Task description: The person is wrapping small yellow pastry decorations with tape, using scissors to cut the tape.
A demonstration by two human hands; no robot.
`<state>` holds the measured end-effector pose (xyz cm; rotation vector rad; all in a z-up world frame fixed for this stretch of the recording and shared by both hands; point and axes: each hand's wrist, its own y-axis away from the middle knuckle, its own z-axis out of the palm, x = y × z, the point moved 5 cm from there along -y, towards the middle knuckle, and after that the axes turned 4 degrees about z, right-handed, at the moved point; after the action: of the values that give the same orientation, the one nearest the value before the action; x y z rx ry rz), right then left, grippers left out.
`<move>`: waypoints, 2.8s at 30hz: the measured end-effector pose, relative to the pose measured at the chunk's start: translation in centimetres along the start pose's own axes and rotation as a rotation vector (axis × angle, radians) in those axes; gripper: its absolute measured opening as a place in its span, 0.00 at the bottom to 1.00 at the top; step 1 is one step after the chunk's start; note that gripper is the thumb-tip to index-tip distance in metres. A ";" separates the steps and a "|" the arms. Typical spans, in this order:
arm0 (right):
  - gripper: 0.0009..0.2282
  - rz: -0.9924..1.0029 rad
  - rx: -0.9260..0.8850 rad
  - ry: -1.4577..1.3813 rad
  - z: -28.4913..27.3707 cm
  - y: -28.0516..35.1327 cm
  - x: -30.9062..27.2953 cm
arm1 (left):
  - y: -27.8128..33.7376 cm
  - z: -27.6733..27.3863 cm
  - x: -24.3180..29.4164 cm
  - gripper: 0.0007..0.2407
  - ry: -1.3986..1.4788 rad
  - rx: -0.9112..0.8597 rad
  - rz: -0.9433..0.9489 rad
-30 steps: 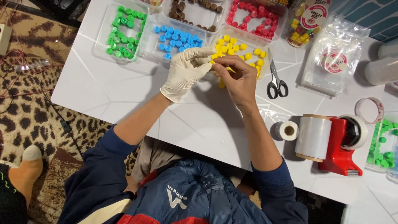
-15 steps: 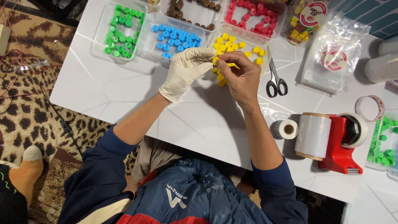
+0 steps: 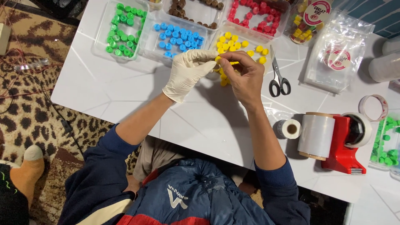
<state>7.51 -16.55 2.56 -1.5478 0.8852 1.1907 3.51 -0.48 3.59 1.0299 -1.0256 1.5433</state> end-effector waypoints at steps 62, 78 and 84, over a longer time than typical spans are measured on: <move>0.06 -0.204 0.108 0.125 0.5 0.8 -4.5 | 0.4 -0.4 -1.7 0.06 0.000 0.058 -0.005; 0.03 -0.118 0.577 0.916 -17.3 19.3 -15.1 | 1.5 0.6 -2.6 0.05 -0.120 -0.056 0.016; 0.06 0.141 0.744 1.156 -23.4 25.9 -11.5 | 1.7 1.4 -2.0 0.06 -0.282 -0.116 0.112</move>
<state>-13.18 -46.33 8.67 -1.4446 1.9137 -0.1428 2.31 -2.59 1.92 1.1459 -1.3717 1.4348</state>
